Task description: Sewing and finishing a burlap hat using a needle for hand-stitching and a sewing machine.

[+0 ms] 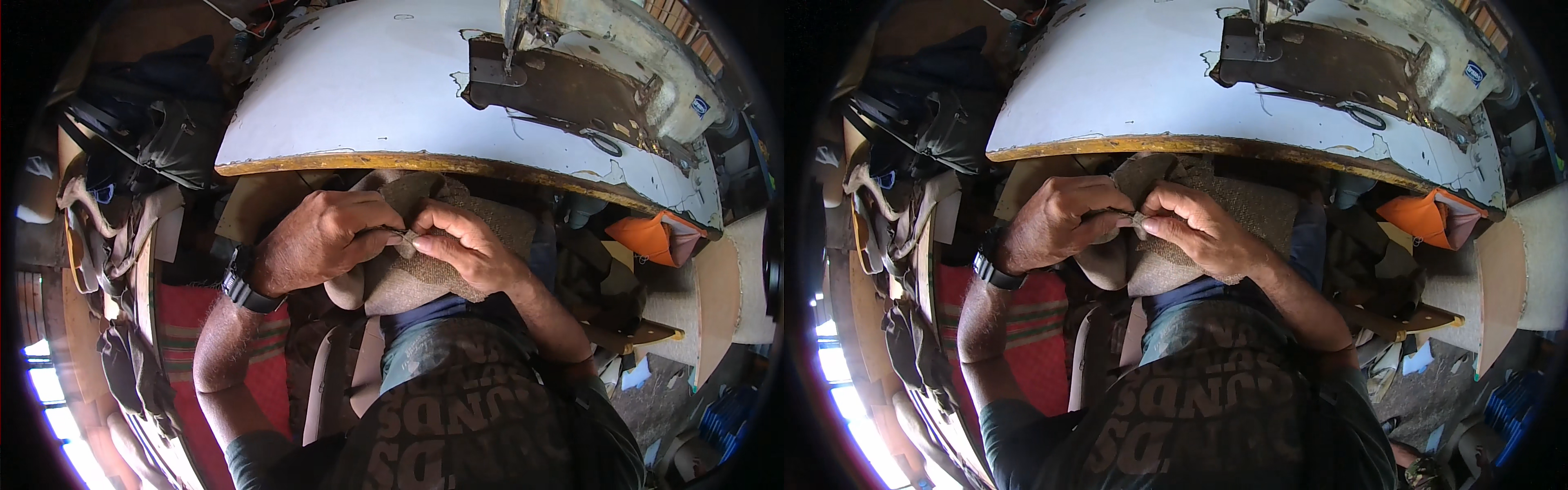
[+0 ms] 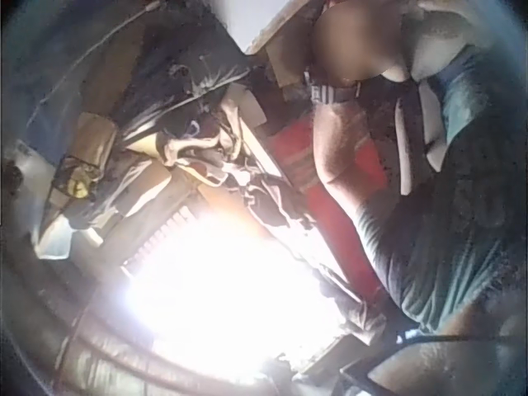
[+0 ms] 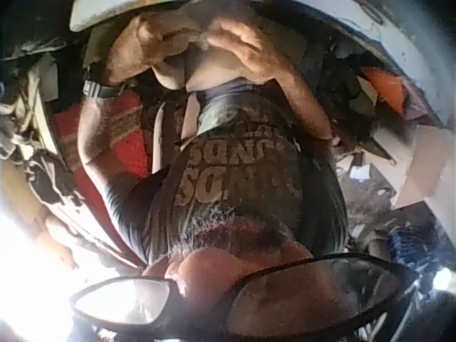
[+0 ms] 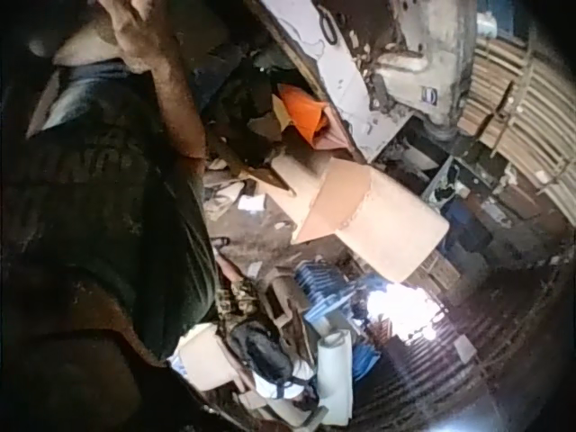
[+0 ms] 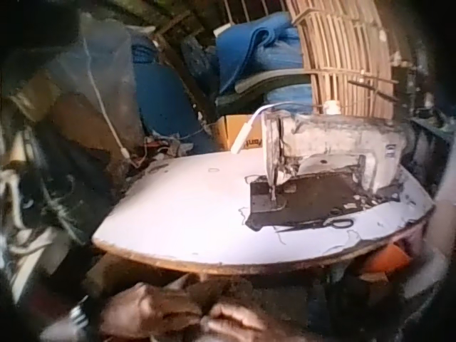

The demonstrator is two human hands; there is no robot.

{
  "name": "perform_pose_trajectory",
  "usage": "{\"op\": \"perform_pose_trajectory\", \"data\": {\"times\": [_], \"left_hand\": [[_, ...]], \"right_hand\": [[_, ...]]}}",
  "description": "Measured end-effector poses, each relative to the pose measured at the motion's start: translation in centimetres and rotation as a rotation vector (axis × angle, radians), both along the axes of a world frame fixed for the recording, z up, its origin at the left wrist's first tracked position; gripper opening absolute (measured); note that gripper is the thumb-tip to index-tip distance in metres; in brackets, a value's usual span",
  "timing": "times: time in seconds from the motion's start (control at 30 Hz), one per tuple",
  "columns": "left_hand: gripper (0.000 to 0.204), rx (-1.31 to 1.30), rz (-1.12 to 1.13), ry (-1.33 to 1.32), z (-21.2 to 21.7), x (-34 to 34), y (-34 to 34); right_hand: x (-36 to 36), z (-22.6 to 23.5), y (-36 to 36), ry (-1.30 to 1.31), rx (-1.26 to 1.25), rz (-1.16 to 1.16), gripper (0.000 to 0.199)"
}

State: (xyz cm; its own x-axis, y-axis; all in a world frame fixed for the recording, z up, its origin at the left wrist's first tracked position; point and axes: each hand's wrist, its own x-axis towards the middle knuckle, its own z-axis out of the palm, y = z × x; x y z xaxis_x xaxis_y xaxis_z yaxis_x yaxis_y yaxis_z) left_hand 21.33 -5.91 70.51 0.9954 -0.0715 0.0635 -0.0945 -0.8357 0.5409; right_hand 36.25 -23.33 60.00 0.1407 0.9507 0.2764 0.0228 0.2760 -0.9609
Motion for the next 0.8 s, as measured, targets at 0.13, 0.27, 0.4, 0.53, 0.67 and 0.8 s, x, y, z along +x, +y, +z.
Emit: {"op": "perform_pose_trajectory", "data": {"times": [0.13,0.27,0.4,0.53,0.67,0.8], "left_hand": [[0.013,-0.066,0.129,0.005,0.5,-0.4,-0.3],[0.011,0.103,0.160,-0.128,-0.2,-1.7,0.4],[0.014,0.119,0.223,-0.188,1.7,-3.9,0.8],[0.019,0.118,0.316,-0.168,3.4,-8.5,0.7],[0.019,-0.043,0.452,-0.191,4.5,-13.6,2.2],[0.018,-0.088,0.877,-0.323,5.6,-22.2,6.8]], "right_hand": [[-0.2,0.0,0.8,-0.143,0.068,-0.075,0.011],[-1.9,-1.1,0.5,-0.658,0.291,-0.434,0.020],[-2.0,-5.1,-3.8,-0.929,0.183,-0.741,0.068],[-0.3,-6.2,-2.2,-0.772,-0.216,-0.616,0.075],[-1.0,-9.1,-1.4,-0.370,-0.328,0.239,0.044],[-4.0,4.8,4.6,-0.442,-0.377,0.649,0.037]]}}
